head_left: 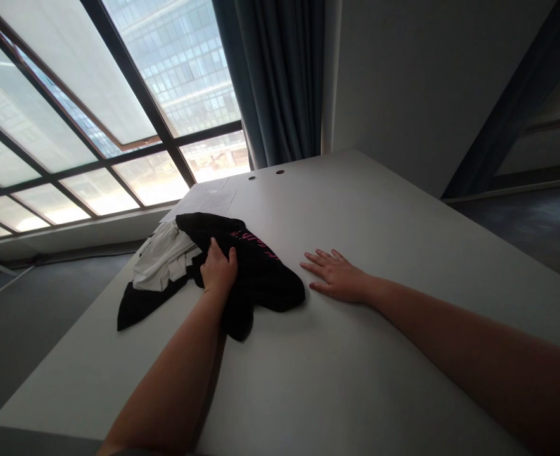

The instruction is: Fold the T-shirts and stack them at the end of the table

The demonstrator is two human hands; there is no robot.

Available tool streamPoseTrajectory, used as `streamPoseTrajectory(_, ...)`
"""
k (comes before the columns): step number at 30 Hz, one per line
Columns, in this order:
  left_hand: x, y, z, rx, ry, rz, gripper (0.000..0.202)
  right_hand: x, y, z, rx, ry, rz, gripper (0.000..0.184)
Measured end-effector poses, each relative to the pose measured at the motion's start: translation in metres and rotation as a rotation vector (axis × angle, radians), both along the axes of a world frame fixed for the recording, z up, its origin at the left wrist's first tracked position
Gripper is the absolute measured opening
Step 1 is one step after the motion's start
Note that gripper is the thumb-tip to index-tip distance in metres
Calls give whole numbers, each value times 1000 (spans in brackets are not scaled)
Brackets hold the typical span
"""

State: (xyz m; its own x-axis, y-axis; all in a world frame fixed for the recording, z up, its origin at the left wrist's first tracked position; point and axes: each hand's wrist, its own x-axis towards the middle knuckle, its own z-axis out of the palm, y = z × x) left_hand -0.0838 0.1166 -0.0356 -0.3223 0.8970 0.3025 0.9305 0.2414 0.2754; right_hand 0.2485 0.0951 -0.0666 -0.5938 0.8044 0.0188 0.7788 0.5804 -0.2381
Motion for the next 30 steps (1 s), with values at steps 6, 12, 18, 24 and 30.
streamPoseTrajectory(6,3,2,3,-204,-36,-134,65,0,0,-1,8,14,7,64)
streamPoseTrajectory(12,13,-7,3,-82,-52,-360,57,1,2,-7,44,170,-48,60)
streamPoseTrajectory(18,43,-30,8,-49,-165,-861,46,1,8,-6,183,583,-98,58)
streamPoseTrajectory(24,57,-41,9,-58,-131,-1045,46,0,6,-2,113,605,-117,64)
streamPoseTrajectory(30,53,-35,4,12,-165,-944,26,2,5,1,96,587,-85,56)
